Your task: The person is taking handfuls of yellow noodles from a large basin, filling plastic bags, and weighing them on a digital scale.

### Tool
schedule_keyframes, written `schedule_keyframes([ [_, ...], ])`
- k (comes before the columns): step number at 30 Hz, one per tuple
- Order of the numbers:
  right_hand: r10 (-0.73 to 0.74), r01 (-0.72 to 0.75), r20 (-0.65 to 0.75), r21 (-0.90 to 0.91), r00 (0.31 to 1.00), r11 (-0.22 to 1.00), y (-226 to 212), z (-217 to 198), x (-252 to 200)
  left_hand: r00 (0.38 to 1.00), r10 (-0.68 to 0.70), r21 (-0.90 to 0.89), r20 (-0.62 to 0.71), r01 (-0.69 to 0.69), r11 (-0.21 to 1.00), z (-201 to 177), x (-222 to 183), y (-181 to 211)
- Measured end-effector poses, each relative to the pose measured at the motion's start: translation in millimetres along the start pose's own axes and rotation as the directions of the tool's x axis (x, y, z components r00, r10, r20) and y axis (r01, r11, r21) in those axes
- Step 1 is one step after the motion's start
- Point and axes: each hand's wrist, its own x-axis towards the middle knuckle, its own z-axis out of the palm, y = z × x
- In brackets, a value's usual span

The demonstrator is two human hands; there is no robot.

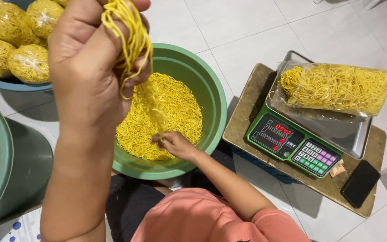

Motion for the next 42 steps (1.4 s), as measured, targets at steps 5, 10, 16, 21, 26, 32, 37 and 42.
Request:
schedule_keyframes([
  [5,0.386,-0.336,0.037,-0.422,0.922,0.842,41.4,0.4,7.9,1.0,-0.027,-0.036,-0.002,0.027,0.999,0.9,3.1,-0.3],
  [10,0.555,-0.457,-0.012,-0.582,0.832,0.673,-14.4,-20.4,-4.8,0.998,0.024,0.071,0.058,-0.028,0.997,-8.4,6.9,-16.0],
  [16,-0.012,-0.091,0.124,0.79,0.992,0.607,-45.8,-38.0,-13.6,0.993,-0.071,-0.014,0.095,0.073,0.997,-12.1,3.4,-49.9],
  [21,-0.2,-0.124,0.143,0.986,0.969,0.108,-53.0,-41.0,-16.7,0.99,-0.122,0.054,0.077,0.118,0.992,-17.0,1.0,-66.5],
  [26,-0.087,-0.027,0.031,0.999,0.996,0.038,-38.2,-51.9,-13.0,0.977,-0.144,0.669,0.155,0.003,0.743,-39.5,-21.8,-109.0],
  [32,0.232,0.038,-0.038,0.999,0.972,0.007,-7.9,-65.0,-6.1,0.842,-0.482,0.937,0.244,-0.076,0.341,-70.7,-52.8,-141.4],
  [37,0.35,0.054,-0.034,0.997,0.936,-0.047,31.2,-79.7,-28.1,0.938,-0.311,0.912,0.155,-0.015,0.409,-131.0,-102.1,-173.6],
  [42,0.406,0.115,-0.326,0.878,0.854,0.465,-11.5,-135.6,-110.4,0.862,-0.507,0.968,0.007,0.121,0.219,-224.5,-214.2,-271.7],
])
